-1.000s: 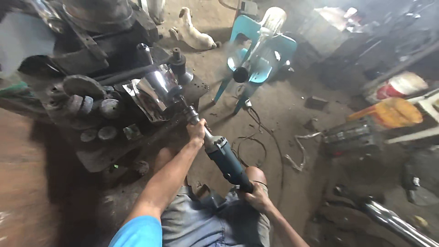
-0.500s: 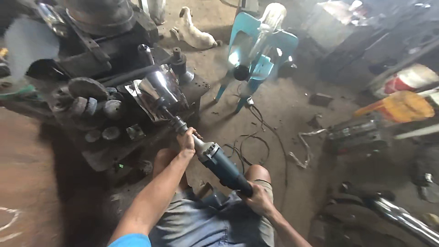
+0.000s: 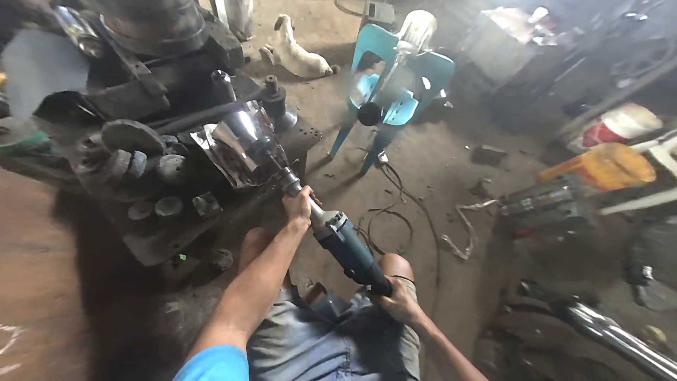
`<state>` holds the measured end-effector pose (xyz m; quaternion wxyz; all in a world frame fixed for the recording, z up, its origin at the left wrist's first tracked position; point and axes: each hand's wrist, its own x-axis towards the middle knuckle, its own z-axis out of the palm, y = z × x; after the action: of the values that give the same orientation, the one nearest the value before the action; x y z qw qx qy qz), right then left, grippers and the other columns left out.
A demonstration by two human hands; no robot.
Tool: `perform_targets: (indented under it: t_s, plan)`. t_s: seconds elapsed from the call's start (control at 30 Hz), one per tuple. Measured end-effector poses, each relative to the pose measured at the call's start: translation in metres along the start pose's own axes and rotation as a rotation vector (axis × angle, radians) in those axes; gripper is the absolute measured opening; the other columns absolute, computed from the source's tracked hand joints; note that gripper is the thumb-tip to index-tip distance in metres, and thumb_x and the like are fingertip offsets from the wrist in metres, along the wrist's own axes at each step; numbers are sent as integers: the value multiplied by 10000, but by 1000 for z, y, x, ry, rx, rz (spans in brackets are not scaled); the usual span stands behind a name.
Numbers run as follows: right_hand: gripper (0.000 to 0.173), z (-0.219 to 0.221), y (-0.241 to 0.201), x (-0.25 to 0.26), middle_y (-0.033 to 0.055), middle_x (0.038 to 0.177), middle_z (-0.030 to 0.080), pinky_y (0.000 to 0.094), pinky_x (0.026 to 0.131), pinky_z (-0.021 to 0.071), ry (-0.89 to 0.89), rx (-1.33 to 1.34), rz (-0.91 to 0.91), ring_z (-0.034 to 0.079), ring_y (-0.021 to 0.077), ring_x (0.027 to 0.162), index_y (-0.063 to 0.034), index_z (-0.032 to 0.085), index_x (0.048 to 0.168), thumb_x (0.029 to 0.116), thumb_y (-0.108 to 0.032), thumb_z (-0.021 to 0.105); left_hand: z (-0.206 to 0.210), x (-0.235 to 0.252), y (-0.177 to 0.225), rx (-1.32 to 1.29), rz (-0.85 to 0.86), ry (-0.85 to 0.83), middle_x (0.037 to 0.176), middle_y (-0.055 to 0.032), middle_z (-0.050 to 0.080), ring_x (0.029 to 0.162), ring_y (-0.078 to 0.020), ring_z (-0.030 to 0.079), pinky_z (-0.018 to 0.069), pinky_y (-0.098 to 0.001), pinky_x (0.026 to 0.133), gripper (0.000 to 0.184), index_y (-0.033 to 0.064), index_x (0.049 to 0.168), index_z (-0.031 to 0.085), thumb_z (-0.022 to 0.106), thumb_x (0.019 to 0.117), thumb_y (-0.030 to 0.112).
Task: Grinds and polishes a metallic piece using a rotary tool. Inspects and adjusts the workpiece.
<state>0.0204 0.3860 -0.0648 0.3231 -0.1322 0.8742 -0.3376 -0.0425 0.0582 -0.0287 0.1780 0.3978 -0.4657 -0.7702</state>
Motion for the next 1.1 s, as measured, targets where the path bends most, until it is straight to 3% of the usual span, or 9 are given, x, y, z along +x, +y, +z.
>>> perform_targets:
  t_s: [0.13, 0.23, 0.43, 0.73, 0.9, 1.1]
  plan:
    - [281, -6, -5, 1, -2, 849, 734, 410, 766, 607, -23, 76, 56, 712, 128, 782, -152, 730, 986, 793, -347, 790, 24, 10, 4, 5, -33, 36, 690, -103, 642, 534, -217, 648, 595, -383, 511, 150, 13, 1017, 587, 664, 907, 80]
    - [280, -11, -12, -2, 8, 836, 719, 414, 752, 595, -2, 63, 64, 698, 131, 771, -139, 724, 983, 802, -342, 790, 30, 15, 3, 30, -53, 42, 708, -110, 652, 558, -220, 662, 602, -389, 537, 172, -1, 1027, 596, 674, 920, 110]
    - [308, -5, -4, -8, 1, 853, 730, 461, 794, 591, 17, -62, 41, 706, 138, 811, -165, 742, 965, 804, -425, 779, 4, -3, -3, 24, -37, -30, 719, -70, 642, 566, -202, 647, 585, -383, 535, 185, 96, 1029, 619, 672, 885, 199]
    - [356, 8, -10, -17, 16, 906, 743, 473, 847, 584, 36, -198, -15, 720, 163, 890, -174, 736, 1054, 854, -468, 744, -31, -4, -10, -100, 42, 13, 643, -91, 619, 532, -227, 634, 590, -406, 542, 71, 45, 881, 581, 618, 876, 106]
    - [357, 5, -9, -17, 3, 898, 739, 455, 838, 584, 37, -163, -12, 715, 143, 881, -182, 739, 1043, 844, -478, 752, -24, -4, -10, -70, 45, -4, 650, -77, 626, 539, -222, 638, 587, -407, 547, 76, 59, 880, 597, 629, 879, 128]
    - [321, 1, 1, -6, -25, 872, 734, 429, 824, 594, 13, -27, 6, 707, 110, 839, -188, 744, 990, 808, -448, 786, -4, 0, -7, -27, 6, -21, 689, -67, 636, 554, -211, 642, 582, -397, 530, 134, 86, 964, 610, 652, 872, 174]
